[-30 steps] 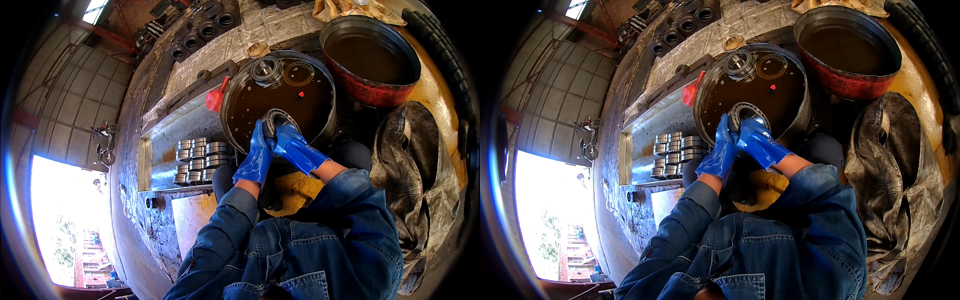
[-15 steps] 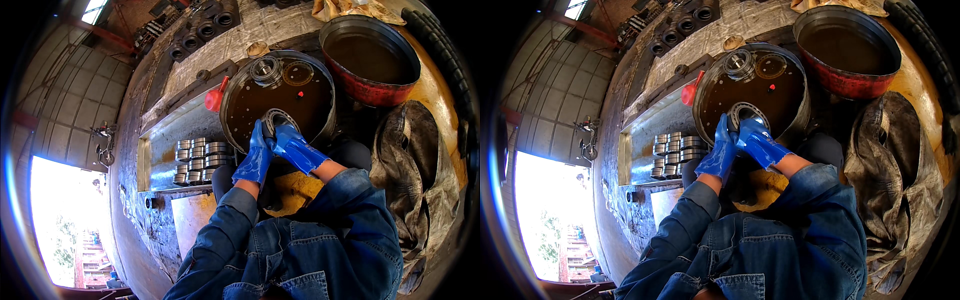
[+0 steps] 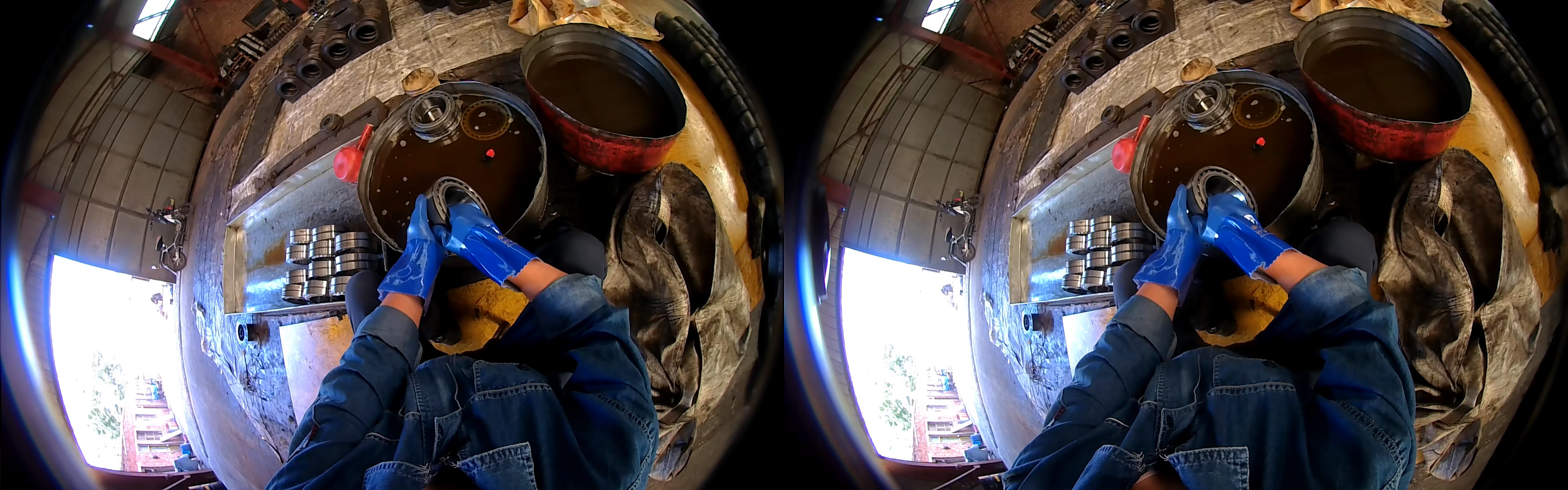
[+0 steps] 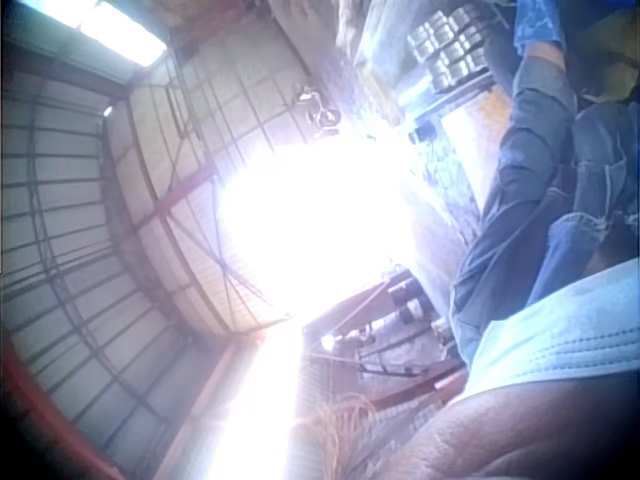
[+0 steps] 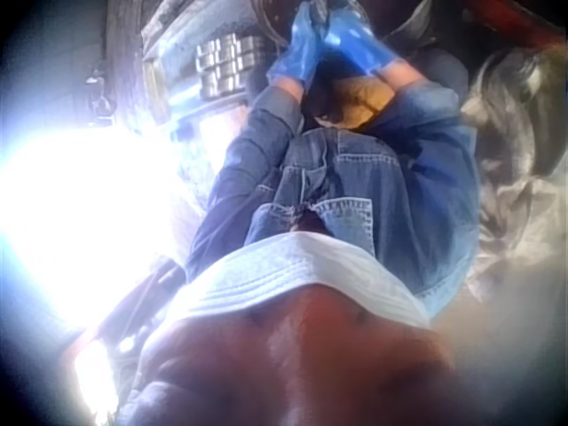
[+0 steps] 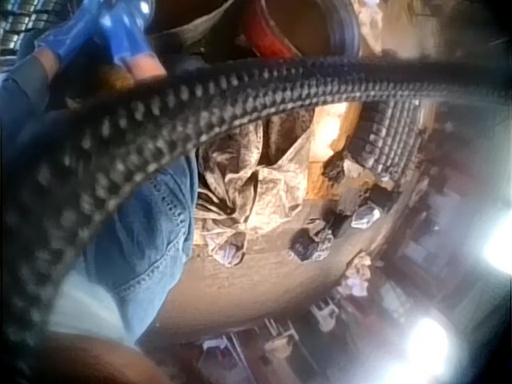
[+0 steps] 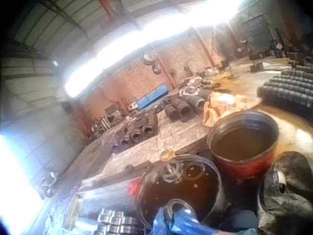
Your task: The person cleans cylindrical metal bearings by dipping them into a container of dark liquid and scrubbing them with a small brush. The person handles the bearings one at a time, rotating them to clean all surfaces, and places the cleaned items onto a metal tray.
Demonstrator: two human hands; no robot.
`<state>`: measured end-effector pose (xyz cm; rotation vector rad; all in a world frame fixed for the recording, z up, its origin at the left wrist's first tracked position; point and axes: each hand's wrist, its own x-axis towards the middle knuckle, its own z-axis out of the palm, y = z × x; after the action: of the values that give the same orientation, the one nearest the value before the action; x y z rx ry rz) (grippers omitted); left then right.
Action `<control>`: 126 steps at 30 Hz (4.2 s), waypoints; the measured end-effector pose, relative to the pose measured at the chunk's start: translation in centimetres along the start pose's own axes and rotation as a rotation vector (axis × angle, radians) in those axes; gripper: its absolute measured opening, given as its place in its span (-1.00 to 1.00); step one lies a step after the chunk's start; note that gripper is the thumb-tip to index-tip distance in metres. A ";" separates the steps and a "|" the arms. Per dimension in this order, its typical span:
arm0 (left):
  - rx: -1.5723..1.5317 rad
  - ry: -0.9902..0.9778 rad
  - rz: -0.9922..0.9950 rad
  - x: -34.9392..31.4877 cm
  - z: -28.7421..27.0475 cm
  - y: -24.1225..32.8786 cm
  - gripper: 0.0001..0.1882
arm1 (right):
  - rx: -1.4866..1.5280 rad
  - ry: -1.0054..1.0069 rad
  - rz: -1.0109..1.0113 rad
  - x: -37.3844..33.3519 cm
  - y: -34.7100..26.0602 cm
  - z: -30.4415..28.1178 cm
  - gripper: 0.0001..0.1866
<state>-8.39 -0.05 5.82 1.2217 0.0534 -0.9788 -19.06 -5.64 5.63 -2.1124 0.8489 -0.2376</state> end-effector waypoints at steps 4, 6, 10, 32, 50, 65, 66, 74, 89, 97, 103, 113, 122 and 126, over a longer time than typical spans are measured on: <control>0.089 0.003 0.055 -0.4 -0.1 0.0 -0.53 | 0.009 0.027 0.000 0.0 -0.2 0.1 -0.55; 0.041 0.005 -0.013 -0.3 0.0 0.3 -0.53 | 0.014 0.042 -0.020 -0.2 -0.3 0.1 -0.55; 0.069 0.033 -0.006 -1.5 1.2 0.5 -0.53 | 0.010 0.056 -0.044 -0.1 0.1 0.1 -0.55; 0.105 -0.031 0.084 -0.4 -0.6 -0.5 -0.52 | 0.006 0.087 -0.022 -0.1 0.3 0.4 -0.57; -0.042 -0.383 -0.108 0.8 -4.6 -2.1 -0.34 | 0.091 0.147 -0.199 -3.7 0.3 1.5 -0.69; -0.291 -0.515 -0.024 -3.9 -3.4 -1.1 -0.60 | 0.612 0.577 0.157 -12.1 7.3 2.4 -0.62; -0.242 -0.432 0.032 -3.8 -3.2 -1.0 -0.58 | 0.604 0.593 0.191 -12.6 7.1 2.0 -0.62; -0.288 -0.361 -0.023 -3.1 -2.7 -1.1 -0.59 | 0.516 0.629 0.329 -14.5 4.1 -0.5 -0.62; -0.302 -0.299 -0.158 -1.8 -2.6 -1.0 -0.70 | 0.448 0.571 0.391 -14.5 2.1 -2.7 -0.61; -0.290 -0.250 -0.256 -1.0 -1.6 -1.1 -0.65 | 0.423 0.552 0.401 -13.8 1.2 -3.4 -0.61; -0.388 -0.218 -0.332 -0.6 -2.2 0.0 -0.61 | 0.401 0.547 0.407 -13.3 0.6 -4.0 -0.61; -0.338 -0.201 -0.342 0.4 -1.6 -1.3 -0.57 | 0.363 0.506 0.402 -11.4 -1.1 -3.7 -0.60; -0.320 -0.057 -0.263 1.0 -1.4 1.3 -0.60 | 0.318 0.386 0.316 -4.9 -3.8 -1.8 -0.60; -0.349 -0.070 -0.150 1.9 -0.8 3.6 -0.58 | 0.245 0.261 0.201 2.1 -8.4 0.1 -0.60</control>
<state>-4.55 -0.54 7.28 0.8709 0.2535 -1.0898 -13.39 -3.34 11.68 -1.7776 1.1178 -0.4928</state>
